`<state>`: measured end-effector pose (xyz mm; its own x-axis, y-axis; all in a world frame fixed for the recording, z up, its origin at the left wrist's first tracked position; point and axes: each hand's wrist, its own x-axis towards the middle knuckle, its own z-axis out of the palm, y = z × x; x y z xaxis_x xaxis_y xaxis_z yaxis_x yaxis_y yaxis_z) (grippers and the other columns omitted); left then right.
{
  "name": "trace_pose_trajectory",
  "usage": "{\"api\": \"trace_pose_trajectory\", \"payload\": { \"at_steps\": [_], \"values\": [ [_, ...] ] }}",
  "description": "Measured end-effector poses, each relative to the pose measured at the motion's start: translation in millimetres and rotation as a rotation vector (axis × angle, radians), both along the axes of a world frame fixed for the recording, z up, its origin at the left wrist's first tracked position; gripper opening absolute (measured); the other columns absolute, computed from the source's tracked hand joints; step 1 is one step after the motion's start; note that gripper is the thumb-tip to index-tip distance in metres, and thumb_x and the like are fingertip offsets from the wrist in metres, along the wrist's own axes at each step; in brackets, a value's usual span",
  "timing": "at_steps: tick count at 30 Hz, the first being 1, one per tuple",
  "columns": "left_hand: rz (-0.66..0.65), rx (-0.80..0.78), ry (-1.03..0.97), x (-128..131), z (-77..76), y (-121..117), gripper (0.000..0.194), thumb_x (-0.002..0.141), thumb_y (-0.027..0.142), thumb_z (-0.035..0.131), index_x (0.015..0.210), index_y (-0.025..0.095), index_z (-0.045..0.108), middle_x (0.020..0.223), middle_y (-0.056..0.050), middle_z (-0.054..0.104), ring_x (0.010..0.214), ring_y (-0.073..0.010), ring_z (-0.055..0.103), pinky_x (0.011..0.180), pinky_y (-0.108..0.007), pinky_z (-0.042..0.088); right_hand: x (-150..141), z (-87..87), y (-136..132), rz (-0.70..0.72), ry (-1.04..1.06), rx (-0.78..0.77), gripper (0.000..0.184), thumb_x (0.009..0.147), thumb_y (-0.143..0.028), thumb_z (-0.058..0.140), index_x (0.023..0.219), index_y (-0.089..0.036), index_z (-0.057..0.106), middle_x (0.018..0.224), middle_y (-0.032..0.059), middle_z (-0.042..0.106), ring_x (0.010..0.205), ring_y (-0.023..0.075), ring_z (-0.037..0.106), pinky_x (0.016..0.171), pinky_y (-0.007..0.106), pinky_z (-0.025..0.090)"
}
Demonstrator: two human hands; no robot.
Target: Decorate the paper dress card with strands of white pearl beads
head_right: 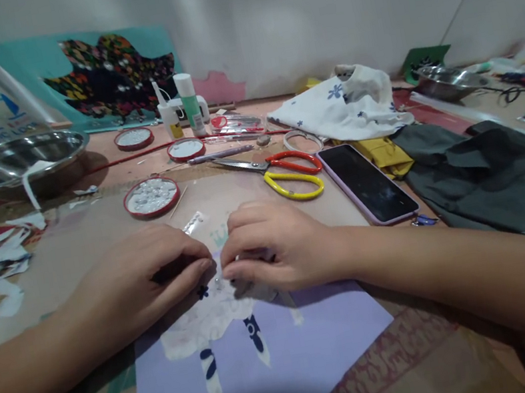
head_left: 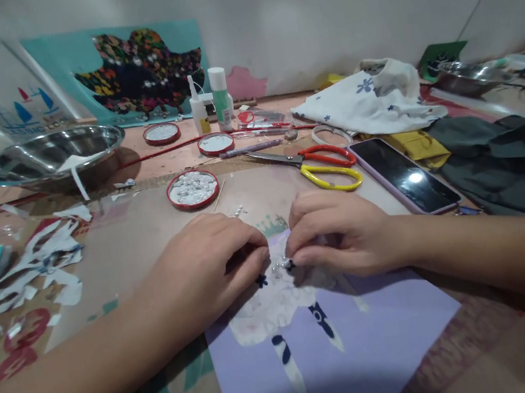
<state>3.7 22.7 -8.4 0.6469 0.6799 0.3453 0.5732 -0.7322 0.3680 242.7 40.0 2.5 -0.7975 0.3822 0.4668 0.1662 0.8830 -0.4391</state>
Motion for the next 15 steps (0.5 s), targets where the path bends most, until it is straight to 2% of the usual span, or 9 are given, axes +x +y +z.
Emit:
{"api": "trace_pose_trajectory", "payload": {
  "at_steps": [5,10,15],
  "values": [
    [0.026,-0.077,0.053,0.6,5.3,-2.1,0.017,0.093,0.027,0.055,0.088,0.023,0.071,0.08,-0.001,0.072,0.071,-0.0177,0.061,0.065,-0.032,0.041,-2.9,-4.8,-1.8,0.055,-0.106,0.129,0.014,0.098,-0.023,0.061,0.102,-0.017,0.073,0.086,0.0047,0.06,0.08,0.0136,0.054,0.073,0.026,0.04],
    [0.023,-0.082,0.066,2.9,7.4,-2.5,0.017,0.093,0.025,0.055,0.088,0.021,0.071,0.082,-0.001,0.072,0.073,-0.0173,0.06,0.068,-0.031,0.039,-7.3,-5.1,-3.9,0.053,-0.206,0.193,0.015,0.099,-0.024,0.059,0.102,-0.019,0.074,0.09,0.0051,0.063,0.087,0.0161,0.053,0.081,0.03,0.038],
    [0.02,-0.033,0.078,3.5,3.9,-1.7,0.016,0.092,0.024,0.055,0.087,0.019,0.07,0.079,-0.003,0.069,0.073,-0.0179,0.059,0.066,-0.03,0.037,-10.4,2.6,-6.1,0.04,-0.278,0.215,0.012,0.097,-0.019,0.061,0.094,-0.02,0.073,0.093,0.0046,0.063,0.09,0.0181,0.05,0.085,0.032,0.036]
  ]
}}
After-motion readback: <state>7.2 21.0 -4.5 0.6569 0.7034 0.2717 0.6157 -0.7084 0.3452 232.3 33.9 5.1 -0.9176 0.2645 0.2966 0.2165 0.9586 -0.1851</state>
